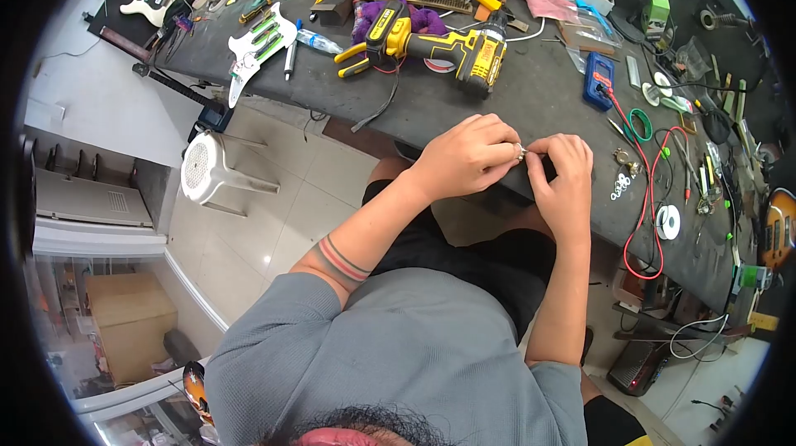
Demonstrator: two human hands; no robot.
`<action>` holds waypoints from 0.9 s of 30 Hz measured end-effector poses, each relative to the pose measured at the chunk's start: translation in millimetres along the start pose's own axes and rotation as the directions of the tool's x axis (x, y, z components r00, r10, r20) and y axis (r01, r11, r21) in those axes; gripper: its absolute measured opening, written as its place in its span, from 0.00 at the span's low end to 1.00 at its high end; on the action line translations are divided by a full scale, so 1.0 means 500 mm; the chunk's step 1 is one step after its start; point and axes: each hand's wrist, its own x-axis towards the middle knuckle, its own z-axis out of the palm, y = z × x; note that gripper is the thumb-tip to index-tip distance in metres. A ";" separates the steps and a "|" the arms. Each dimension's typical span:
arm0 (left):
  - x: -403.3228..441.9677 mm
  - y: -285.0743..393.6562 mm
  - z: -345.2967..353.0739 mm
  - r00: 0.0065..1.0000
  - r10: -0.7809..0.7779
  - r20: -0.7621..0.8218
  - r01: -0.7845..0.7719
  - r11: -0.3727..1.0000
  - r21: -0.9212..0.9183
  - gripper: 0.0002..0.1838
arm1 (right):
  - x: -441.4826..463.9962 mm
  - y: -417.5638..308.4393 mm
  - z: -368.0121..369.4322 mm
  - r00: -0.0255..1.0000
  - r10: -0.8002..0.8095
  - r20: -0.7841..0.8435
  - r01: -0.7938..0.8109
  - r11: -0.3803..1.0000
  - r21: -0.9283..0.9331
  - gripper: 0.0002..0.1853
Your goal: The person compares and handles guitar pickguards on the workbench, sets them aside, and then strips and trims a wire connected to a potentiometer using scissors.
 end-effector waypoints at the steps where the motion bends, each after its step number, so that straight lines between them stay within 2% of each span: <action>1: 0.000 0.000 0.000 1.000 -0.001 0.001 0.001 1.000 0.001 0.07 | 0.000 0.000 0.000 1.000 -0.001 0.001 0.001 1.000 0.000 0.05; 9: 0.000 0.001 0.000 1.000 -0.008 -0.014 0.008 1.000 -0.009 0.07 | 0.000 0.002 0.002 1.000 -0.018 -0.001 0.018 1.000 0.010 0.05; 15: 0.010 0.004 -0.007 1.000 -0.013 0.013 0.014 0.996 -0.087 0.10 | 0.001 0.017 -0.002 0.998 -0.055 -0.016 0.056 0.998 0.029 0.04; 20: 0.023 0.016 0.007 0.999 -0.051 0.002 0.051 0.996 -0.075 0.09 | -0.016 0.029 -0.005 0.999 -0.027 -0.023 0.027 0.999 0.027 0.05; 24: 0.029 0.022 0.013 0.998 -0.058 -0.003 0.057 0.996 -0.074 0.09 | -0.023 0.037 0.002 0.995 -0.028 -0.095 0.035 0.997 0.074 0.04; 25: 0.029 0.021 0.014 0.998 -0.066 0.006 0.066 0.994 -0.083 0.09 | -0.026 0.043 0.002 0.998 -0.023 -0.065 0.027 0.997 0.067 0.07; 27: 0.025 0.017 0.015 0.996 -0.090 0.022 0.092 0.991 -0.095 0.09 | -0.027 0.037 0.002 0.987 -0.015 -0.157 0.029 0.996 0.087 0.09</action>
